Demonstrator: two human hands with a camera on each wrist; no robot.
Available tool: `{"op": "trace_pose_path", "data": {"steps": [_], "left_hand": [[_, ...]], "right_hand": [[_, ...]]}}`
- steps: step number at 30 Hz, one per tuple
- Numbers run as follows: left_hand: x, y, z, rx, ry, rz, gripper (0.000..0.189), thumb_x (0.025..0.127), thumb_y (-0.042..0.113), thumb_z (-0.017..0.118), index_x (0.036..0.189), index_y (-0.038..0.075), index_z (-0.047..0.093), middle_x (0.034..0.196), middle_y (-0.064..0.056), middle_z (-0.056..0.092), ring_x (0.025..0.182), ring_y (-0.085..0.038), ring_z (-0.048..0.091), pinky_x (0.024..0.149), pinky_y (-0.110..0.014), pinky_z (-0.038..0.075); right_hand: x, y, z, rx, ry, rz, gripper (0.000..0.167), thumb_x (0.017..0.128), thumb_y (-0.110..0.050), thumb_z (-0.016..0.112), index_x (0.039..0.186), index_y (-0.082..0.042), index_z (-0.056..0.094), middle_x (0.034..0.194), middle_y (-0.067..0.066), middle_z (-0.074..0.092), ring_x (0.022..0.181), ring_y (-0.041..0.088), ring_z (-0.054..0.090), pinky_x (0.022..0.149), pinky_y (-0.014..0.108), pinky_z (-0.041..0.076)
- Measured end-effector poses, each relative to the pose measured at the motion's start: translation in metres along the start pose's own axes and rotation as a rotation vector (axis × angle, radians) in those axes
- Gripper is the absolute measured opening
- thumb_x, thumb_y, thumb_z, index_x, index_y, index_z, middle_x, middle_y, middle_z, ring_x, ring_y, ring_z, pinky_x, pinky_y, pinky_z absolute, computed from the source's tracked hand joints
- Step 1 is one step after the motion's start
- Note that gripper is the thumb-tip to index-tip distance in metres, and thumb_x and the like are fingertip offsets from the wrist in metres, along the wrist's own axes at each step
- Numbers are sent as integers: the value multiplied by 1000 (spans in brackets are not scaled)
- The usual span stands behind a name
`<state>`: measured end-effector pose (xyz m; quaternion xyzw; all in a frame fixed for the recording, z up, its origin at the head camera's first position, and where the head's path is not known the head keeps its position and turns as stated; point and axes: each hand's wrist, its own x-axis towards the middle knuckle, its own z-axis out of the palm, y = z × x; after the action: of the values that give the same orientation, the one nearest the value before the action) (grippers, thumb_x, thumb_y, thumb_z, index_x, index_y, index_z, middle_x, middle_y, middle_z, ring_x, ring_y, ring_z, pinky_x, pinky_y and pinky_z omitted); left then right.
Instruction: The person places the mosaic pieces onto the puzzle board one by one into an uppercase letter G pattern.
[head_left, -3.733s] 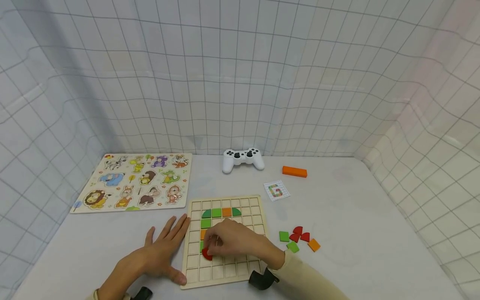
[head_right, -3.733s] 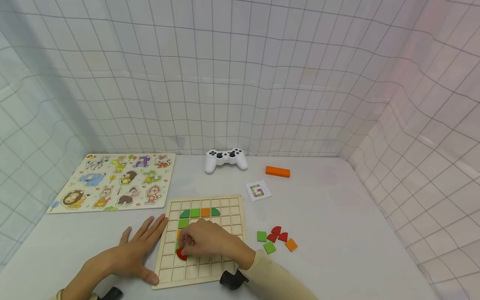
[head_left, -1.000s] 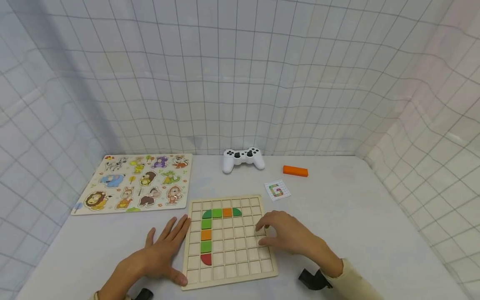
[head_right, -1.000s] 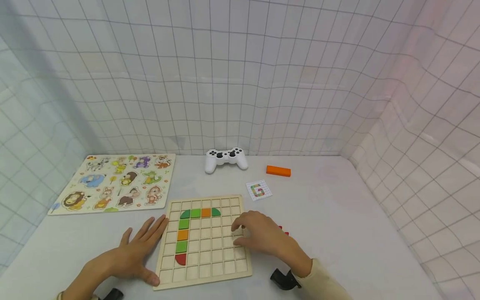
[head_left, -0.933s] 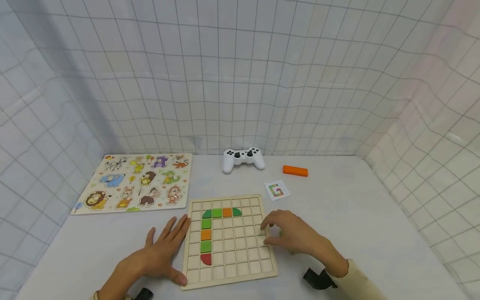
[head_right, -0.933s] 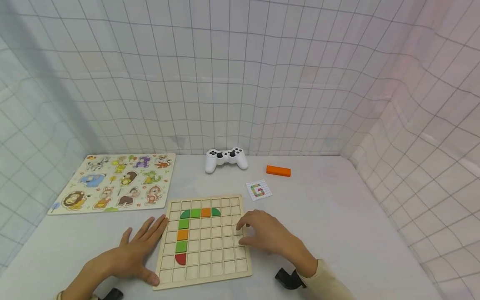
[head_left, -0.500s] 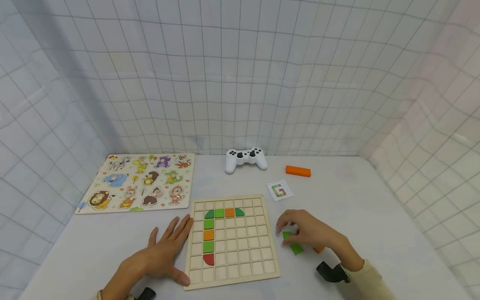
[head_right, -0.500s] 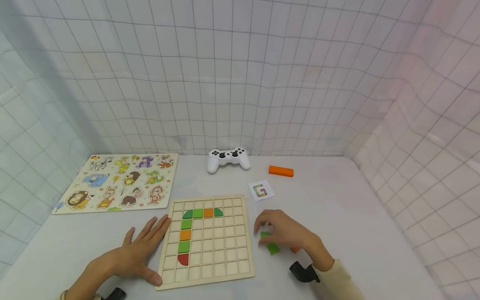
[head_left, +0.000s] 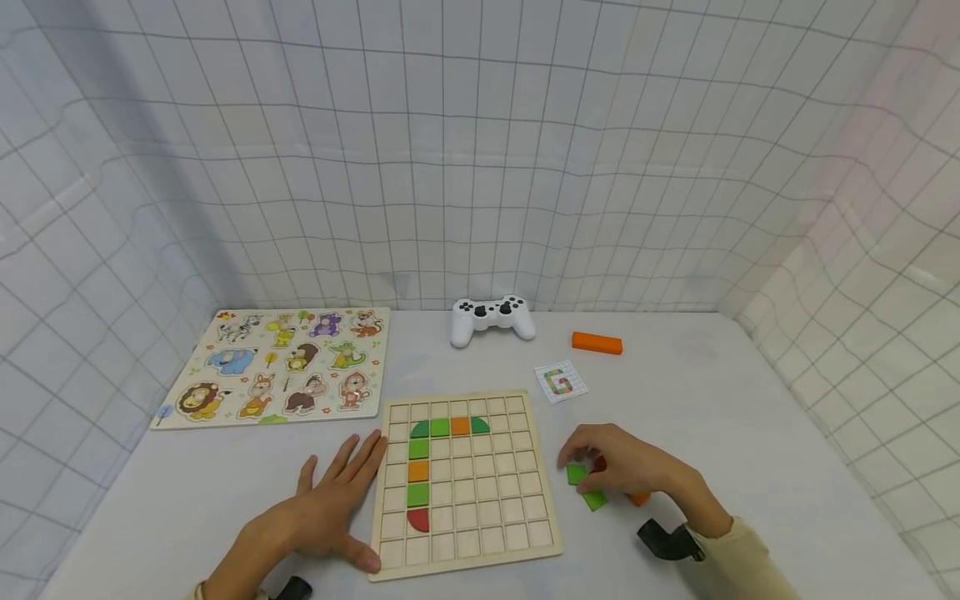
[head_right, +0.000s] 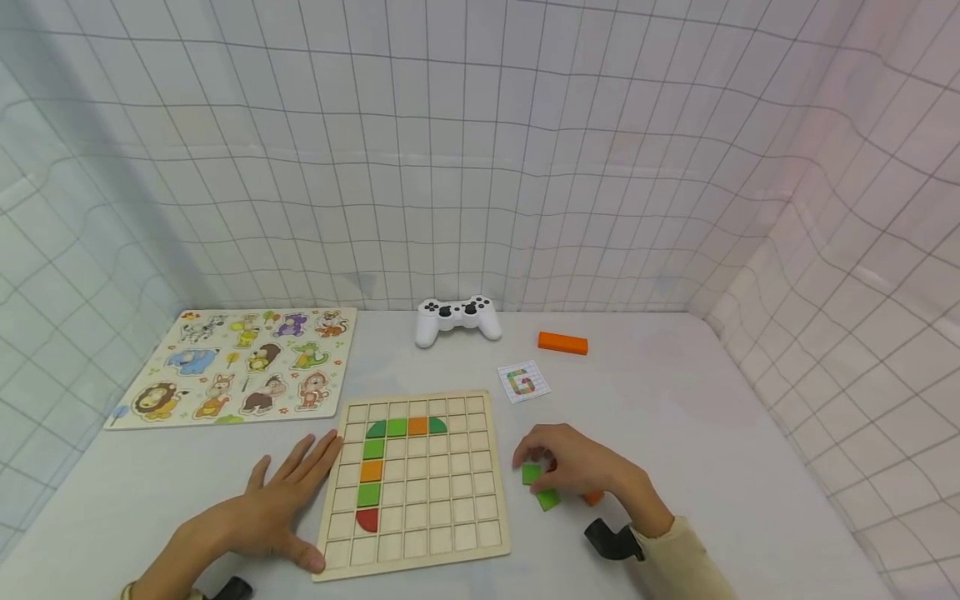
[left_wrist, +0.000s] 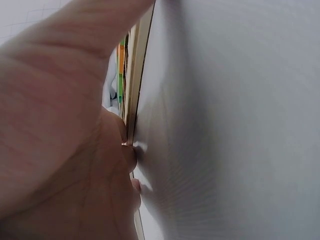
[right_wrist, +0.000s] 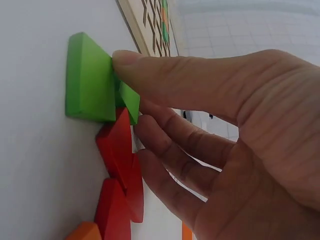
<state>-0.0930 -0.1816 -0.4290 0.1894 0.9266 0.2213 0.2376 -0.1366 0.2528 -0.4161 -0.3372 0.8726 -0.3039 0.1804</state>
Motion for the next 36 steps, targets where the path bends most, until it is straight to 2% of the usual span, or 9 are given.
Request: {"op": "trace_pose_path", "data": {"steps": [3,11,13,20,24,27,29,36], "left_hand": [[0,0,1,-1,2,0,148,54,63,87,162,9,1,169,-16,-5,152,-46,-10,106,-81,-9],[7,-14,9,27,24,-16,153,46,80,78,163,17,1,170,-8,-5,155,-38,-13,109,-78,-11],[7,-16,10,15,34,-3,153,46,80,78,163,17,1,170,-9,-5,154,-40,-12,108,-79,-11],[5,-14,7,-24,5,29,151,52,75,80,162,15,-3,169,-13,-8,153,-43,-15,103,-81,-16],[6,-16,9,1,12,14,152,49,78,79,163,18,-1,170,-10,-6,154,-40,-14,106,-79,-14],[7,-16,10,25,24,-4,152,47,80,78,163,20,-1,170,-7,-5,155,-37,-13,109,-77,-11],[7,-16,10,19,29,8,151,49,79,78,163,19,-1,170,-9,-4,154,-39,-12,108,-79,-10],[5,-11,7,15,34,25,150,50,75,80,163,14,2,170,-12,-4,154,-42,-12,107,-79,-10]], "right_hand": [[0,0,0,3,-1,3,24,86,-18,80,107,-19,71,102,-5,66,92,14,57,81,26,51],[4,-1,1,4,-4,21,20,87,-19,79,106,-18,72,100,-5,65,91,14,57,79,24,53],[6,-2,1,1,-2,32,19,87,-18,79,105,-18,72,99,-6,64,90,14,56,78,24,53],[8,-4,5,-47,22,60,15,89,-15,76,103,-17,71,99,-8,64,87,9,57,76,22,53],[10,-6,7,-71,48,61,11,90,-14,75,99,-17,71,97,-10,66,84,7,57,73,22,53],[13,-8,9,-103,67,63,9,89,-15,75,95,-19,71,94,-12,67,84,6,57,75,22,52],[15,-9,10,-130,80,64,9,88,-16,76,93,-21,70,92,-14,66,85,5,57,77,23,52],[25,-19,12,-185,114,13,9,88,-18,77,91,-23,70,91,-17,65,86,2,58,82,26,52]]}}
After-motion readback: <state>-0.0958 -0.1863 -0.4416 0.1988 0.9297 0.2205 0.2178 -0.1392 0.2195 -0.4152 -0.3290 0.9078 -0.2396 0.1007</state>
